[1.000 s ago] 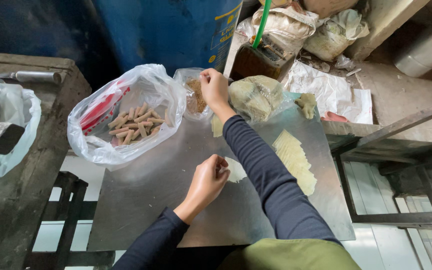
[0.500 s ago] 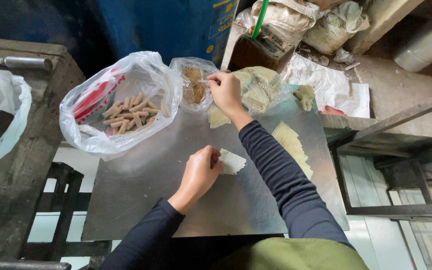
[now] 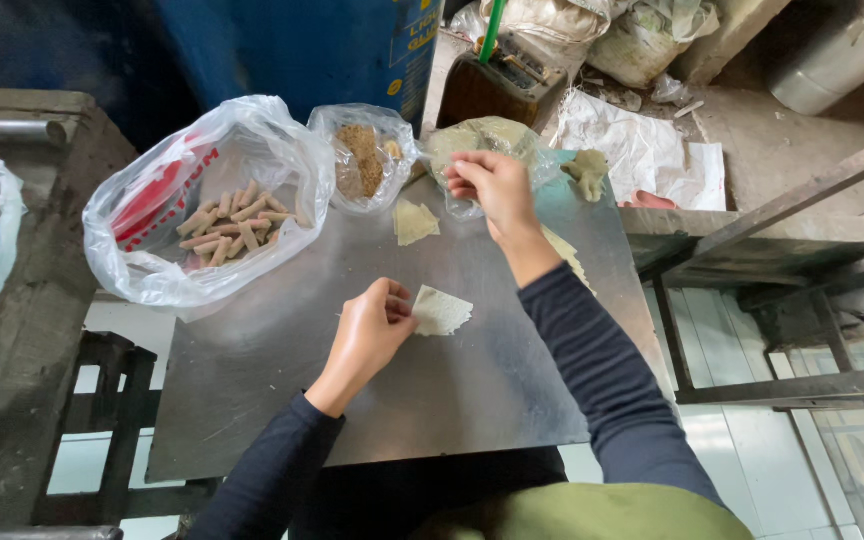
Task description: The person wraps thin triangular pastry sheets around a portion of brown filling taken from a plastic bag, folds and rolls each wrapper closed by hand on a metal table, and places the finished rolled items into a plastic bag. They repeat this wrapping cycle one piece at a time throughout the episode.
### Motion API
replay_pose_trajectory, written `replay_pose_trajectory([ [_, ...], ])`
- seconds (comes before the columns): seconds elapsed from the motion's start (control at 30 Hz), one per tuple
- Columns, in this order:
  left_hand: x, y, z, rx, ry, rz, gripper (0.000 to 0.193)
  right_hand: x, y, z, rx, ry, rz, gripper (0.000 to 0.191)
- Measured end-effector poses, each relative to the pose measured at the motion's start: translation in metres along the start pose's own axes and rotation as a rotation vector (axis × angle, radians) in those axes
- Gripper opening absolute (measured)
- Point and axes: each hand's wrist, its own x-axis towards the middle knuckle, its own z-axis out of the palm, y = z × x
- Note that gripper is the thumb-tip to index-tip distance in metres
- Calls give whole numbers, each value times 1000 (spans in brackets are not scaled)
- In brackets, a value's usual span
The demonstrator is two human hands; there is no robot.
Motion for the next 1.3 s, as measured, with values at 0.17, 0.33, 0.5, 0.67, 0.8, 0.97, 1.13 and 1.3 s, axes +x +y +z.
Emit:
replay_pose_trajectory([
  [0.17, 1, 0, -2, -10, -13, -52, 28, -82, 0, -50, 10, -59, 135, 20],
  [0.33, 4, -5, 0, -30, 13, -12, 29, -152, 20, -72, -64, -88, 255, 21],
  [0.5, 6, -11, 1, -42, -22, -71, 28, -176, 41, -76, -208, -131, 180, 20],
  [0.67, 6, -12, 2, -46, -28, -63, 29, -185, 36, -71, -346, -180, -46, 23],
  [0.8, 6, -8, 1, -36, -32, -60, 30, -192, 25, -72, -520, -262, -316, 34],
  [0.97, 6, -4, 1, -23, -48, -88, 31, -195, 17, -84, -593, -291, -441, 38],
  [1.13, 7, -7, 2, -49, -44, -104, 30, -196, 8, -92, -525, -196, -336, 33],
  [1.3, 7, -12, 5, -138, -35, -48, 24, -147, 5, -70, -439, 18, -261, 16],
])
